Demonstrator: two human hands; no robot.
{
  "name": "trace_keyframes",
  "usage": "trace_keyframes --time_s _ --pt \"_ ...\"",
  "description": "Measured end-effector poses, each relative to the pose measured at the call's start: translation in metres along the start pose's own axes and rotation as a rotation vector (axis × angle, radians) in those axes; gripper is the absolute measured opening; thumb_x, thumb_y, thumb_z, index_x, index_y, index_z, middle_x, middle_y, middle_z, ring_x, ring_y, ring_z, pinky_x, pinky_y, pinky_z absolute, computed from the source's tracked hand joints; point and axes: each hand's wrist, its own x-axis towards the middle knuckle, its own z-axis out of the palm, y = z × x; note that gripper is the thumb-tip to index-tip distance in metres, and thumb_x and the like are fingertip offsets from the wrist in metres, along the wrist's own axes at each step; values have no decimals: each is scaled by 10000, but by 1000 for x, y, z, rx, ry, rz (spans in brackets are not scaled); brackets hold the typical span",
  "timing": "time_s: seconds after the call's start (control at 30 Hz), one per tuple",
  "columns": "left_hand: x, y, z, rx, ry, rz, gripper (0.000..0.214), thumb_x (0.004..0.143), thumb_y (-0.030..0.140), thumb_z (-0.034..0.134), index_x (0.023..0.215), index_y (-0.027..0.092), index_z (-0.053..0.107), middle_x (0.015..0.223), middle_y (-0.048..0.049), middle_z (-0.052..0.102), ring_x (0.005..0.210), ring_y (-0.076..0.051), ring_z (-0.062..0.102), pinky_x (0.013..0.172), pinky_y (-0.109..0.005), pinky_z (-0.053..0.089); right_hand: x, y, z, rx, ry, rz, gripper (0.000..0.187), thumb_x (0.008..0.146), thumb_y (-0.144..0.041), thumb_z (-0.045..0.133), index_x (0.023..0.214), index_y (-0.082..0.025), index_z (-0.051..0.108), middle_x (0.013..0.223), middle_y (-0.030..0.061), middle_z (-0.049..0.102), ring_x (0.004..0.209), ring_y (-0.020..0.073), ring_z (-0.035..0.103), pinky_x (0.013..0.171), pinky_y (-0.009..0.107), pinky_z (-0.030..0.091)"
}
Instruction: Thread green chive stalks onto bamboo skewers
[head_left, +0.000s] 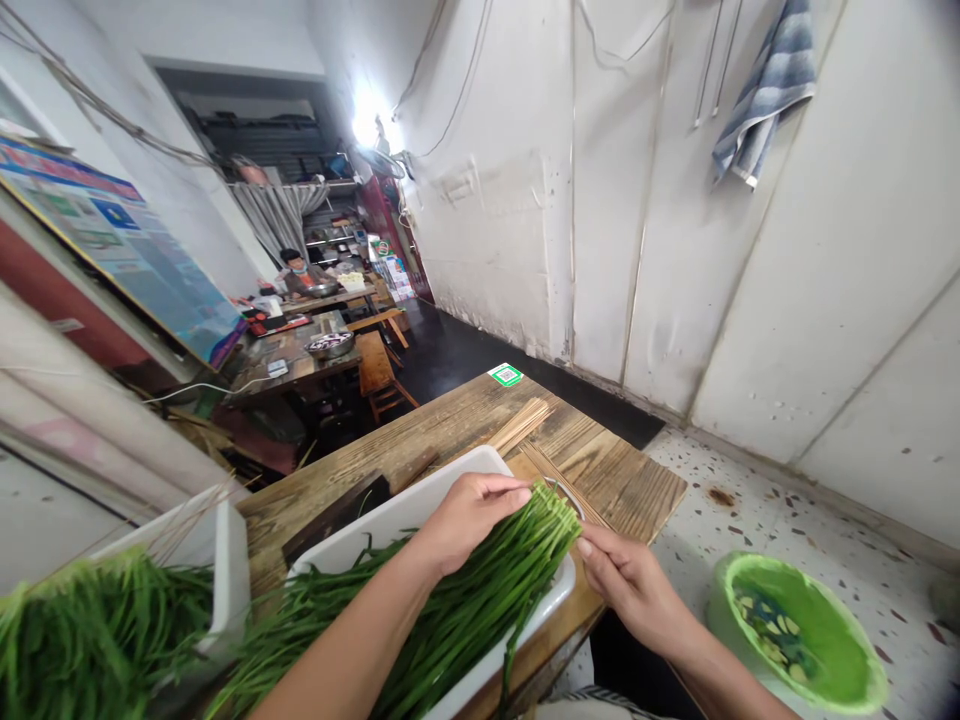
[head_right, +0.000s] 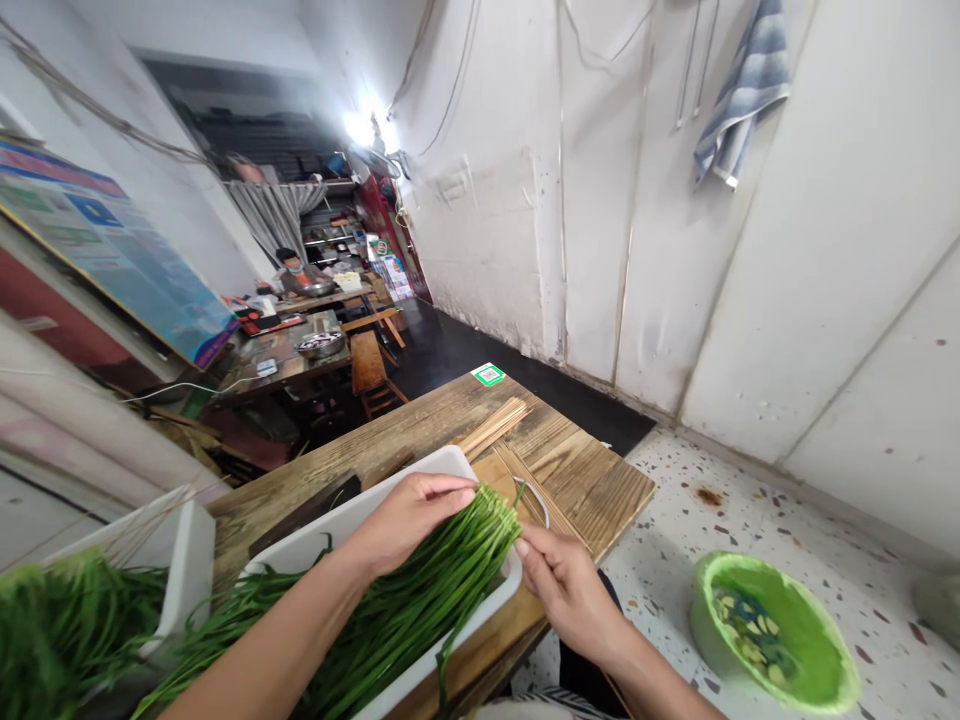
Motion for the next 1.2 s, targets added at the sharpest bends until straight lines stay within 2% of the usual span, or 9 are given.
trace_keyframes --time_s 0.17,0.37,0.53,0.67,0.97,1.2 --pt "0 -1 1 -6 108 79 305 714 350 681 939 149 728 862 -59 722 822 -193 639 777 -288 475 -1 -4 0 15 1 -1 312 951 -356 393 1017 -135 604 604 -48 295 527 99 298 479 223 259" --pt "0 -7 3 -118 89 66 321 729 343 675 972 138 718 874 -72 721 807 -181 634 773 -286 470 -1 -7 1 41 -9 0 311 952 -350 393 924 -127 607 591 -51 285 521 93 287 474 222 255" --pt "1 -10 3 -122 148 74 348 696 344 709 985 151 716 927 -77 724 858 -192 639 823 -297 463 -1 -5 1 45 1 4 310 949 -355 402 900 -127 606 589 -51 281 523 92 281 466 217 252" --pt "2 -10 3 -103 186 71 352 665 328 735 962 141 723 951 -93 723 858 -206 644 810 -305 473 -2 -5 2 56 7 16 316 949 -365 400 942 -127 608 595 -49 279 519 90 274 452 211 243" --pt "1 -8 5 -80 137 92 332 709 327 696 989 149 716 898 -74 733 851 -201 652 805 -298 484 -3 -3 4 82 16 56 333 947 -380 403 1033 -127 601 590 -53 265 495 82 249 426 207 211" --pt "-2 -4 10 35 237 137 257 687 300 706 910 177 741 887 -52 740 861 -207 665 802 -285 505 -6 -5 6 89 25 80 329 947 -387 397 1022 -129 586 595 -53 265 488 80 241 415 203 205"
